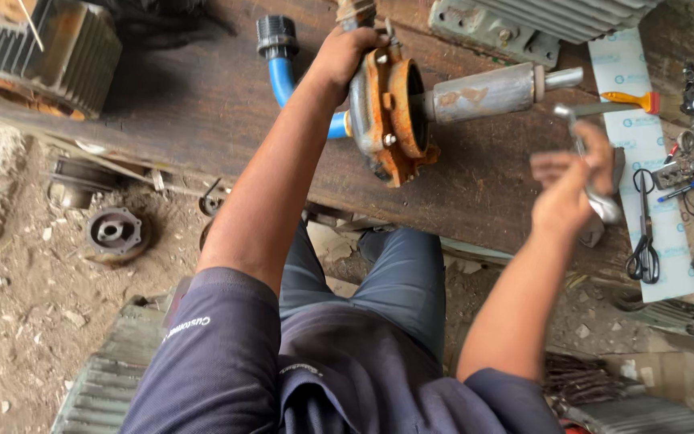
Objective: The person works on a water pump assembly clamped to a workbench, using a wrench to loosen and tighten bolts on the pump housing while steadying the unit with the other hand. They reposition the pump, work on different bolt locations around the housing, and pick up small fasteners from the bench.
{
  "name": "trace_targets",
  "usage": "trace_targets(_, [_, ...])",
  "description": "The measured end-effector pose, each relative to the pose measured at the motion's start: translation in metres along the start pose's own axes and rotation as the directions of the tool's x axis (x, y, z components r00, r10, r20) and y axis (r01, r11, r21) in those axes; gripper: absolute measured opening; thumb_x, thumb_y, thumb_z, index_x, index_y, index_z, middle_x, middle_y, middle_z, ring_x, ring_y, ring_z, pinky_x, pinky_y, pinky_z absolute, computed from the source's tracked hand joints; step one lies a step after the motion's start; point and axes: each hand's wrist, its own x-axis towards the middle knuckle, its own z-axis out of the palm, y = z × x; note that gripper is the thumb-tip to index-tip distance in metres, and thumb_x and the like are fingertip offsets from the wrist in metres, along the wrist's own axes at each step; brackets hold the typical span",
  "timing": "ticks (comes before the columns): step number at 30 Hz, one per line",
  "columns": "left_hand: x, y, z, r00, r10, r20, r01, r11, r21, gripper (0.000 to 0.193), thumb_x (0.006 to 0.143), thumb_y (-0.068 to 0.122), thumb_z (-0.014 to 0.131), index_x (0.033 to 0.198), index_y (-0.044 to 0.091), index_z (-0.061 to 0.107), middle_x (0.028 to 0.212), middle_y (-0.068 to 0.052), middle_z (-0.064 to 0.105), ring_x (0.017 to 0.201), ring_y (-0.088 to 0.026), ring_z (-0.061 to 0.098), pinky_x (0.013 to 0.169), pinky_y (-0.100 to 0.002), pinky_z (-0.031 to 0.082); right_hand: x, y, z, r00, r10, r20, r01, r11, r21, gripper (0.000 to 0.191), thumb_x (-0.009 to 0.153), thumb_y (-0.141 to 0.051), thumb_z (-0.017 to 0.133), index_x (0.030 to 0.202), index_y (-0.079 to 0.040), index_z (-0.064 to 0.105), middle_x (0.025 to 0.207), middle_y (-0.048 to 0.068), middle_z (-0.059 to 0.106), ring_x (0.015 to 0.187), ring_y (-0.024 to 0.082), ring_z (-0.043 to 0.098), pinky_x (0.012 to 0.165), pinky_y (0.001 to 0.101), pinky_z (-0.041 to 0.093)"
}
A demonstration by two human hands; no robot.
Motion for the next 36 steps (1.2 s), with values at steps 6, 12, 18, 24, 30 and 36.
trace_targets(6, [0.0,-0.005,0.0,0.973,0.136,-0.186,-0.113,0.985,0.129,0.061,0.071,0.016,0.079,0.124,0.0,0.051,0.101,-0.018,0.072,0.086,-0.027,0.076,0.082,-0.043,0.064,-0.051,-0.064,-0.021,0.967,0.01,0.254,-0.059,0.981,0.186,0.048,0.12,-0.035,0.04,0.117,0.005,0.066,0.091,0.018,0.071,0.075,0.026,0.072,0.067,0.0329,0.057])
trace_targets(12, [-0.013,0.004,0.011,0.822,0.415,-0.39,-0.161,0.826,0.54,0.079,0.07,0.032,0.087,0.129,0.003,0.043,0.112,-0.02,0.067,0.103,-0.035,0.07,0.093,-0.044,0.055,-0.073,-0.113,0.028,0.929,-0.022,0.37,-0.033,0.99,0.14,0.029,0.112,-0.018,0.048,0.124,0.005,0.061,0.103,0.02,0.072,0.094,0.029,0.076,0.083,0.0355,0.06])
trace_targets(18, [-0.027,-0.001,0.032,0.795,0.512,-0.324,-0.151,0.686,0.712,0.077,0.08,0.037,0.083,0.134,0.005,0.038,0.134,-0.026,0.051,0.121,-0.048,0.057,0.1,-0.049,0.049,-0.084,-0.145,0.063,0.871,-0.208,0.445,0.318,0.929,-0.189,0.018,0.11,-0.006,0.055,0.123,0.003,0.064,0.099,0.016,0.077,0.095,0.025,0.077,0.084,0.0361,0.06])
trace_targets(24, [-0.023,0.01,0.043,0.851,0.39,-0.353,0.006,0.664,0.748,0.065,0.087,0.034,0.072,0.136,0.011,0.036,0.139,-0.021,0.051,0.117,-0.046,0.063,0.095,-0.053,0.052,-0.092,-0.165,0.094,0.714,-0.429,0.553,0.656,0.687,-0.314,0.019,0.099,-0.001,0.066,0.117,0.002,0.066,0.089,0.019,0.072,0.083,0.032,0.074,0.075,0.0427,0.059])
trace_targets(30, [-0.038,0.02,0.045,0.85,0.392,-0.351,0.012,0.651,0.759,0.077,0.086,0.033,0.072,0.146,0.017,0.026,0.141,-0.019,0.05,0.117,-0.046,0.063,0.093,-0.056,0.052,-0.104,-0.171,0.11,0.578,-0.484,0.657,0.808,0.454,-0.375,0.023,0.092,-0.001,0.069,0.114,0.004,0.066,0.082,0.015,0.07,0.075,0.03,0.07,0.066,0.0432,0.056])
trace_targets(36, [-0.036,0.04,0.059,0.882,0.199,-0.427,0.197,0.668,0.718,0.097,0.086,0.03,0.072,0.158,0.025,0.007,0.145,-0.019,0.047,0.121,-0.042,0.063,0.096,-0.053,0.053,-0.109,-0.168,0.101,0.586,-0.469,0.661,0.8,0.461,-0.382,0.022,0.086,-0.005,0.07,0.107,-0.001,0.069,0.088,0.011,0.07,0.082,0.029,0.068,0.067,0.0424,0.054])
